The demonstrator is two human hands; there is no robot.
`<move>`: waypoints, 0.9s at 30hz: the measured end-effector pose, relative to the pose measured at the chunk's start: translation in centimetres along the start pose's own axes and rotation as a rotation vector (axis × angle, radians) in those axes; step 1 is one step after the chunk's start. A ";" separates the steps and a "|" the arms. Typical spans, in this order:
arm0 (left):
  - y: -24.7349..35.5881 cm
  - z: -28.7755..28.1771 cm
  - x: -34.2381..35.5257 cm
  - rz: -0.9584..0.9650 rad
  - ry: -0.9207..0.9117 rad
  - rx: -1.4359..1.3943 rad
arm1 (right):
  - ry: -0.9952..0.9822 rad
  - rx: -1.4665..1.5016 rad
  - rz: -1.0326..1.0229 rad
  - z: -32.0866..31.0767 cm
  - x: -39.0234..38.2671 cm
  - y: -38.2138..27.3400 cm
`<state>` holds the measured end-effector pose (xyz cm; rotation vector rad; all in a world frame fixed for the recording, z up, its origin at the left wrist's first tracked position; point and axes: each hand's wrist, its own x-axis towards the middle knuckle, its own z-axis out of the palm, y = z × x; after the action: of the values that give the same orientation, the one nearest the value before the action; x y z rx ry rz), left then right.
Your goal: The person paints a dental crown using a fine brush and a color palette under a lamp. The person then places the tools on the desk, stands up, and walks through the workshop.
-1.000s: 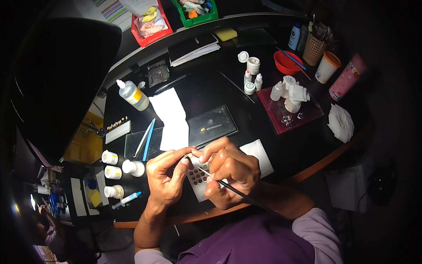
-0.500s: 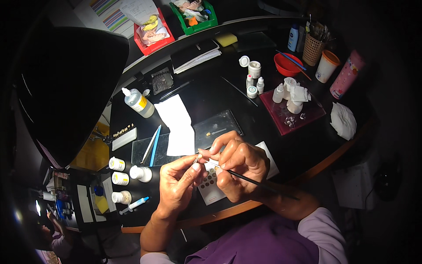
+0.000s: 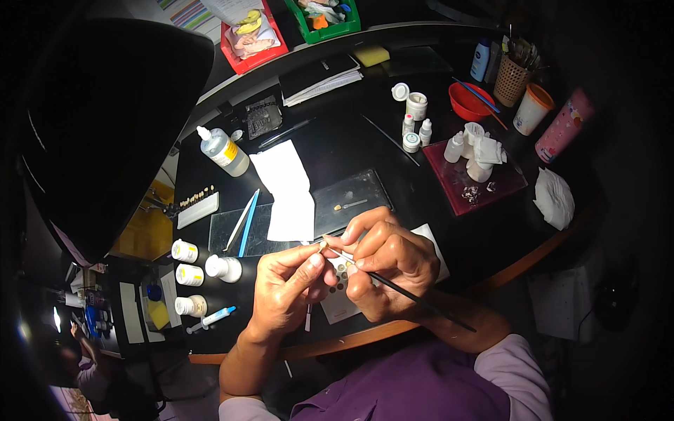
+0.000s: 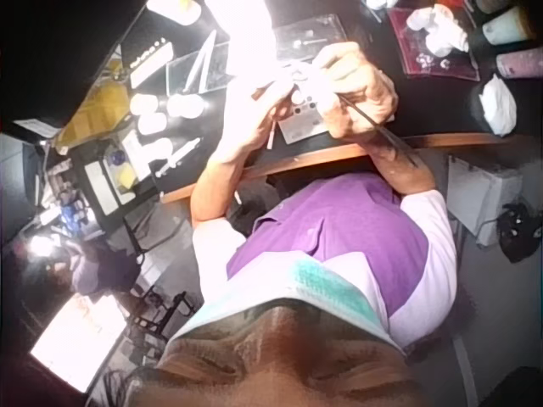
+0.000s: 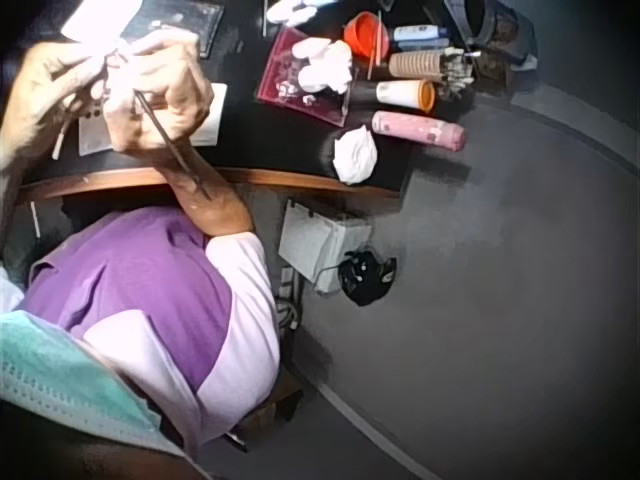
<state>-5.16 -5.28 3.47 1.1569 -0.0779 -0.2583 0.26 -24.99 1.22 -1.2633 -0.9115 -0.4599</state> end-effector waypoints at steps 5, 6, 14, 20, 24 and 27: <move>0.0 0.2 0.2 -0.026 0.039 0.017 | -0.019 -0.084 -0.044 0.1 0.1 0.1; 0.0 0.2 0.2 -0.029 0.017 -0.039 | -0.019 -0.092 -0.039 0.2 0.1 0.1; 0.2 0.2 0.2 -0.080 0.055 -0.038 | -0.029 -0.146 -0.040 0.4 0.3 -0.1; 0.2 0.2 0.2 -0.076 0.049 -0.036 | -0.025 -0.140 -0.058 0.3 0.4 0.0; 0.2 0.2 0.2 -0.076 0.032 -0.060 | -0.035 -0.142 -0.052 0.2 0.3 -0.1; 0.2 0.3 0.2 -0.077 0.043 -0.056 | -0.020 -0.145 -0.042 0.4 0.2 -0.1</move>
<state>-4.99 -5.49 3.77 1.1104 0.0117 -0.3017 0.17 -24.64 1.44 -1.3847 -0.9368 -0.5555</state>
